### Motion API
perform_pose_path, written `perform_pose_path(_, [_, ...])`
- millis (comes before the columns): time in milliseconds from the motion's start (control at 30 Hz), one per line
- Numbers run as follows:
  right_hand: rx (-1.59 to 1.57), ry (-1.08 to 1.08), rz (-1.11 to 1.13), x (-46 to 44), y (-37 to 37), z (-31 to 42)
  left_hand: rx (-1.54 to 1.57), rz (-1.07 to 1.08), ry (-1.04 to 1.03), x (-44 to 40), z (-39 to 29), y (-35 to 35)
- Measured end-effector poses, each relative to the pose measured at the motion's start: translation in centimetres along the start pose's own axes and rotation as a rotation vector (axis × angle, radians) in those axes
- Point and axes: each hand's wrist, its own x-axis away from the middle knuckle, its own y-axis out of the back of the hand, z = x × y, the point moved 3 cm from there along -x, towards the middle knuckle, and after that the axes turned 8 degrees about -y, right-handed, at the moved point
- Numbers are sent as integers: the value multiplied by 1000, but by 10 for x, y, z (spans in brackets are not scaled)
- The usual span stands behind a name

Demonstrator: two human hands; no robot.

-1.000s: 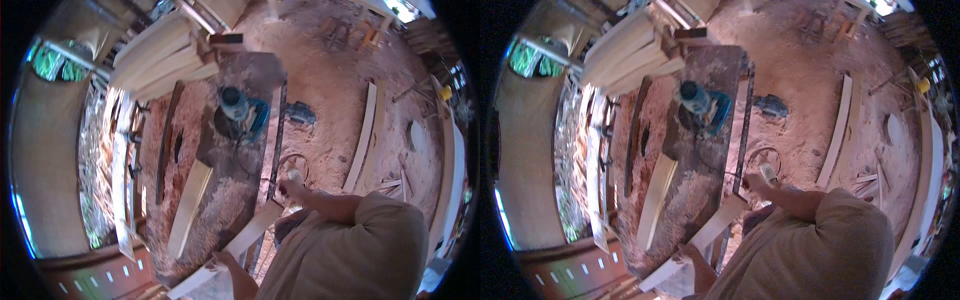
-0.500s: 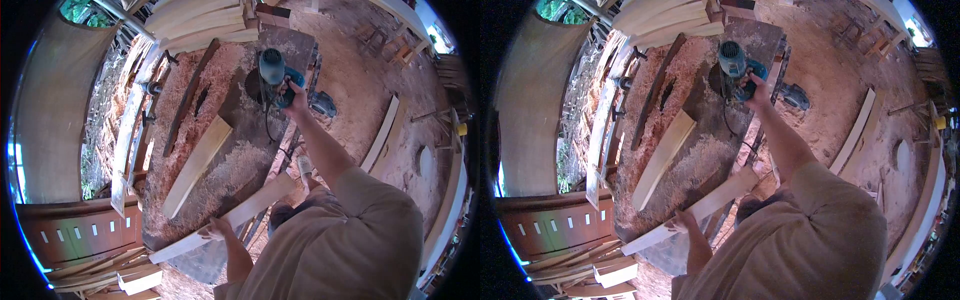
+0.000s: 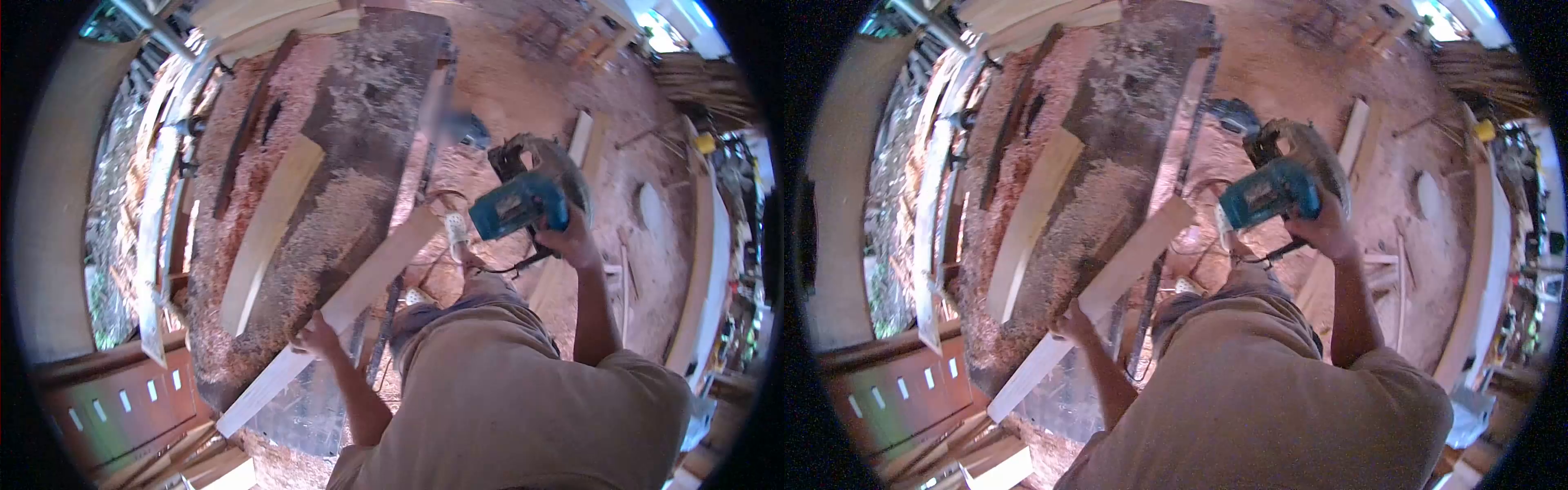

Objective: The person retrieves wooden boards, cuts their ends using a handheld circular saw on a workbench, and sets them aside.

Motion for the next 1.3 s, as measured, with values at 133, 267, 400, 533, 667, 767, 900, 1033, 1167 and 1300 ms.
perform_pose_path(133, [368, -144, -106, 68, 22, -14, 782, 375, -339, 1, -76, 73])
perform_pose_path(267, [-21, -192, 8, 116, 8, -14, 567, 454, -792, 8, -142, 48])
perform_pose_path(400, [138, -259, 114, 123, -22, -22, 188, 564, -1278, 28, -155, -29])
perform_pose_path(533, [222, -250, 247, 112, -74, 10, 340, 708, -1035, 41, -146, -9])
perform_pose_path(667, [94, -244, 289, 106, -108, 24, 259, 599, -1231, 32, -135, 5])
perform_pose_path(767, [-15, -243, 398, 106, -114, 17, 458, 1028, -926, -7, -151, -7])
perform_pose_path(900, [110, -217, 340, 109, -122, 10, 145, 1374, -1030, -41, -186, -27])
perform_pose_path(1033, [-7, -357, 269, 121, -135, -12, 77, 1496, -944, -48, -198, -27])
perform_pose_path(1167, [264, -186, 143, 120, -142, -22, 469, 1665, -946, -59, -179, -52])
perform_pose_path(1300, [384, -205, 90, 117, -150, -18, 250, 1587, -1100, -59, -185, -58])
